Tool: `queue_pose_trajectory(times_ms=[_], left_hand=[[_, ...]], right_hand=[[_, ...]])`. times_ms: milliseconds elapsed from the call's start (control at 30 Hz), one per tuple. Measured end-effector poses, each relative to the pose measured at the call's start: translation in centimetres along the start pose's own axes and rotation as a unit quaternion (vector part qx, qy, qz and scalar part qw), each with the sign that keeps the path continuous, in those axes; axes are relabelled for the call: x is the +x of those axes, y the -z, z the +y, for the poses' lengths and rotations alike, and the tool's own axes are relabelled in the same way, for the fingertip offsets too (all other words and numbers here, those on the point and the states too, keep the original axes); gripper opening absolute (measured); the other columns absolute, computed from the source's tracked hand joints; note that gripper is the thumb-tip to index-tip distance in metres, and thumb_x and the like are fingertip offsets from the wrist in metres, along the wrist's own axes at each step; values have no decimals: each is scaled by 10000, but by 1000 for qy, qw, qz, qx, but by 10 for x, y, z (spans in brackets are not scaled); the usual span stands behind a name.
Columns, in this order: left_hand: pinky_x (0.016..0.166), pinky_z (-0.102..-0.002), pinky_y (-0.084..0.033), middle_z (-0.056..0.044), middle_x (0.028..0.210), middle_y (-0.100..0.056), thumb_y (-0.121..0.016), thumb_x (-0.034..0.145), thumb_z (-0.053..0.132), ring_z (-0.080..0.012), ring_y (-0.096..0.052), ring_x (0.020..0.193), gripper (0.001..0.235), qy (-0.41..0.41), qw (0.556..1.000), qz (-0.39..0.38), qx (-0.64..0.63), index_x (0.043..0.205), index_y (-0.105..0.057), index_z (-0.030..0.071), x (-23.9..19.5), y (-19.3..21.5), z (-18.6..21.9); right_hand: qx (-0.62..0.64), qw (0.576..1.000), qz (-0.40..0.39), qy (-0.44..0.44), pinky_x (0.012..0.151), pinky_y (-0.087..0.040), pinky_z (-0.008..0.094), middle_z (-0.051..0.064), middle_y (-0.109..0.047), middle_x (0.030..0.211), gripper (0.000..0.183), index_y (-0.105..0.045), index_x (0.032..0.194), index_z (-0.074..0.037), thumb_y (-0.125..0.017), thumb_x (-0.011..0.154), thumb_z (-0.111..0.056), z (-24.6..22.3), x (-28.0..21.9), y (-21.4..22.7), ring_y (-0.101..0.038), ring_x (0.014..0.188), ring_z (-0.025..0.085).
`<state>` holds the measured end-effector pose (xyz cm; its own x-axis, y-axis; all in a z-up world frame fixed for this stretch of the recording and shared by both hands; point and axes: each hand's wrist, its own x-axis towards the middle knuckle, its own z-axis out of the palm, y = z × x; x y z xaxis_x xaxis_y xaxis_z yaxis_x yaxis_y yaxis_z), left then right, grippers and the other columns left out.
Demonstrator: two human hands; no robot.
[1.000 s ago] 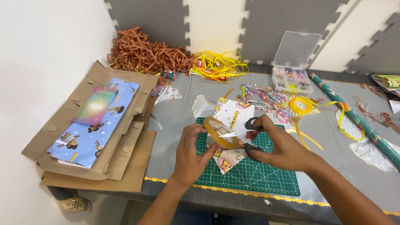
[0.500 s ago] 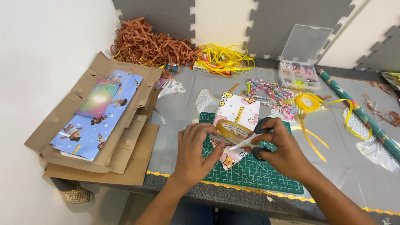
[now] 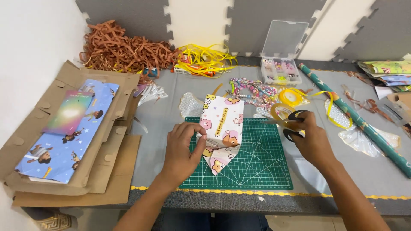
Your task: The person wraps a small rectangular box with patterned paper, folds the edges, and secures them with clear tape. They use scissors to cut the tape and smooth the paper over the box, completing the wrapping process.
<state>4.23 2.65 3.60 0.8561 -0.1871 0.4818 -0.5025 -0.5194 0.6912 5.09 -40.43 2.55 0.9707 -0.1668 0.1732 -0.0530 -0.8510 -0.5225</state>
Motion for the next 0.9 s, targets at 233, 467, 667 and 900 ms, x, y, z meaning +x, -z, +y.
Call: queue_pose_trajectory(times_ms=[233,467,667,900], left_hand=[[1156,-551,-490,-87,1489,-747,-632,1172,371,-345,-665,1389,417,-131,979,-154,24,1497,-649,109,50,-16,-26],[1209,-545,-458,-73,1659,-705,-611,1143,553,-366,-644,1504,626,-146,974,-166,46,1647,-590,182,43,-34,-51],[1166,-524,-491,-50,1618,-733,-662,1079,632,-365,-708,1389,727,-147,979,-117,80,1617,-567,152,38,-43,-46],[1188,-519,-499,-88,1453,-815,-798,1041,607,-361,-767,1297,816,-151,980,-38,125,1605,-508,92,33,-58,-42]], right_hand=[[-88,995,-48,6,875,-605,647,259,-786,1416,581,-451,1469,-138,-805,1009,-98,44,27,-26,-760,1146,550],[-326,937,-120,48,1115,-560,551,50,-720,1455,803,-693,1401,-261,-940,757,-672,31,33,21,-700,1374,340],[-506,851,45,133,1110,-558,448,38,-660,1527,947,-704,1430,-324,-884,619,-778,35,32,42,-668,1382,254],[-650,691,250,193,1190,-495,325,-48,-700,1463,334,-666,1291,-296,-738,1042,-507,-17,-4,60,-690,1301,156]])
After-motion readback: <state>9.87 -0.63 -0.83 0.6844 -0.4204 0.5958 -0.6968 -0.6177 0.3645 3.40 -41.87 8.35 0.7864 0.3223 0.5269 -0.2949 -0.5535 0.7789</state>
